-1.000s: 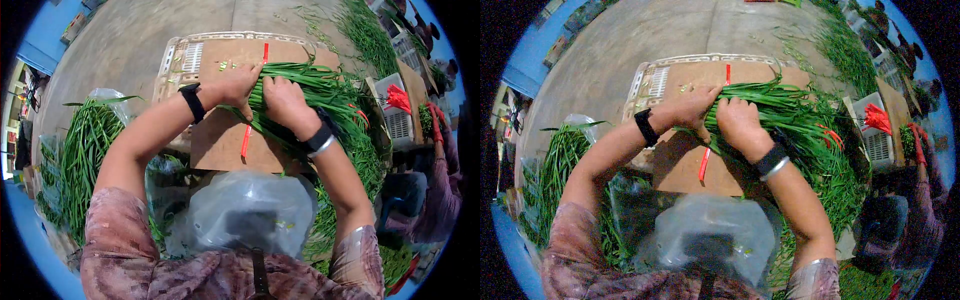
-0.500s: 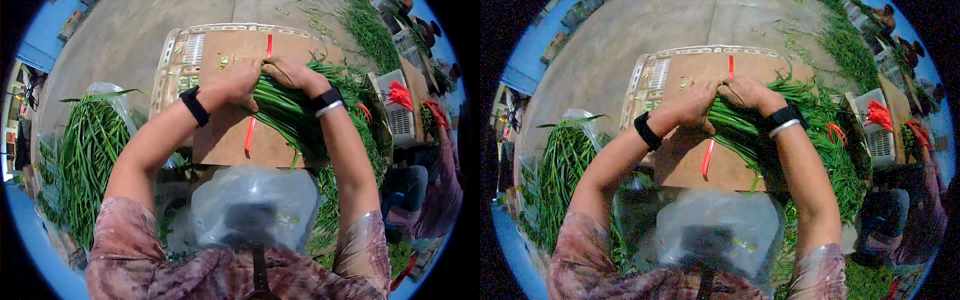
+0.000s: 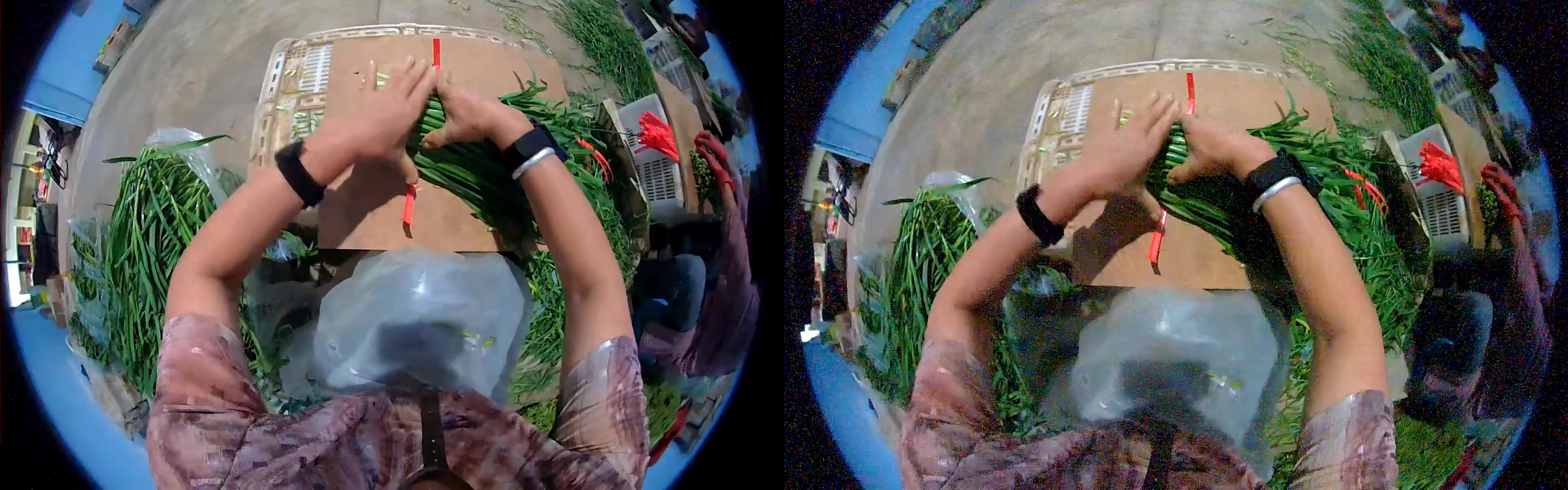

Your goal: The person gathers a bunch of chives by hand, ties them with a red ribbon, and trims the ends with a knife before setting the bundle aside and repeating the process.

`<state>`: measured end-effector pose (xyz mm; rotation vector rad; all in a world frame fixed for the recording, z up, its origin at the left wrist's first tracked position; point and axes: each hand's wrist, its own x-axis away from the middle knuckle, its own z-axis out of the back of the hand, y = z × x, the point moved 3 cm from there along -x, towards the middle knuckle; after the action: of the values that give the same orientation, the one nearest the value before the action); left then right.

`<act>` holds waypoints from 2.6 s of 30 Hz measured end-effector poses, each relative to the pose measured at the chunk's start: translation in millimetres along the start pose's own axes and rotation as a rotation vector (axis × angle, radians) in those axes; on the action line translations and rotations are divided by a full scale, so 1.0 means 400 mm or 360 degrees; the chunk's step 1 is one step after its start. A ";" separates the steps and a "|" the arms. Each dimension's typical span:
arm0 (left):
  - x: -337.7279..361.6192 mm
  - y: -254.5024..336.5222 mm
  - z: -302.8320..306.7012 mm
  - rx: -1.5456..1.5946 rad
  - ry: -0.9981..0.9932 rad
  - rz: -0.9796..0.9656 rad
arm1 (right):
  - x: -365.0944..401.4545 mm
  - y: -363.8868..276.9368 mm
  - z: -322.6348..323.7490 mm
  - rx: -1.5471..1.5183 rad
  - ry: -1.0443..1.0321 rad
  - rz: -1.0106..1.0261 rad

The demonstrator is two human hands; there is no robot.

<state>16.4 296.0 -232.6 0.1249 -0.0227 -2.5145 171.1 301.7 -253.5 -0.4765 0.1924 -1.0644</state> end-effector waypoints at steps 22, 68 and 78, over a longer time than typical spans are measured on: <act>-0.069 -0.031 -0.066 0.0401 -0.0304 0.0057 | -0.053 0.039 0.120 -0.0362 -0.0204 -0.0391; 0.104 0.100 0.003 0.0551 -0.0117 0.0409 | 0.235 -0.190 -0.077 -0.0196 0.1090 -0.0043; 0.107 0.074 -0.010 0.1498 0.0249 -0.0244 | 0.218 -0.189 -0.074 -0.0284 0.0933 -0.0303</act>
<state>-0.6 247.2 -238.8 0.7141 -1.1609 -2.4201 142.1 187.3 -238.0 -0.3341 0.7773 -1.3626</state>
